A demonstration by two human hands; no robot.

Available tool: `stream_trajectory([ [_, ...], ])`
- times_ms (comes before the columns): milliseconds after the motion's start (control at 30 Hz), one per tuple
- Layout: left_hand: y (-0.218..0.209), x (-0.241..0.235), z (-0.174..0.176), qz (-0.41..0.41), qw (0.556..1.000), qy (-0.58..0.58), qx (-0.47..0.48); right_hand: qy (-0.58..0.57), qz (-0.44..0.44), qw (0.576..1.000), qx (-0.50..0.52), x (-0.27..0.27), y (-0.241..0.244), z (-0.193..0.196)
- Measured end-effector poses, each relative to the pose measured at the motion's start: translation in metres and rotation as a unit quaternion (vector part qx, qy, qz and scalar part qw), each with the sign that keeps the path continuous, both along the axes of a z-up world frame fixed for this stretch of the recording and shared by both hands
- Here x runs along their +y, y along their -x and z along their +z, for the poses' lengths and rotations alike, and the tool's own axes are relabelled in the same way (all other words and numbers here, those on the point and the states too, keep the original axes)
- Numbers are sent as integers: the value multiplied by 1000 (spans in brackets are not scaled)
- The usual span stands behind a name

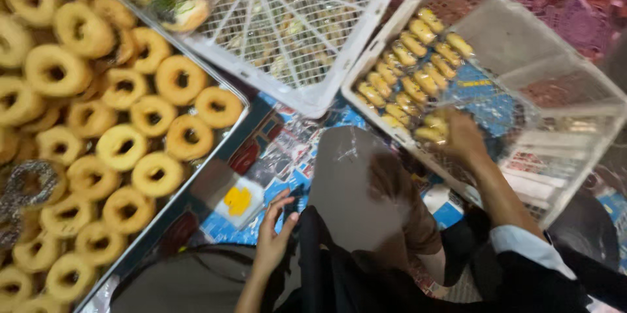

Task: The person sits on the floor and repeatedly picks donuts from a metal tray, places them into small plastic bags, and sets the filled bags into a white basket. The person handles both plain and chocolate-sprinkled donuts throughout the clip.

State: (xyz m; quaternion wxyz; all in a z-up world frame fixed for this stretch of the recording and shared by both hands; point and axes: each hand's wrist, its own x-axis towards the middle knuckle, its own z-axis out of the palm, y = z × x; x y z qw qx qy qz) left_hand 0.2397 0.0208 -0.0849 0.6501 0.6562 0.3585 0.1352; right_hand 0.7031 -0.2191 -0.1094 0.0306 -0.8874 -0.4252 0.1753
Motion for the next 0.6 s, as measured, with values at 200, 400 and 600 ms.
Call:
stream_trajectory([
  [200,110,40,-24,112,985,-100,82,-56,-38,992,110,14,17,9],
  [400,159,110,-95,32,883,-211,419,-167,106,923,330,214,258,68],
  [600,141,126,-130,-5,844,-300,444,-68,412,899,134,383,439,-94],
])
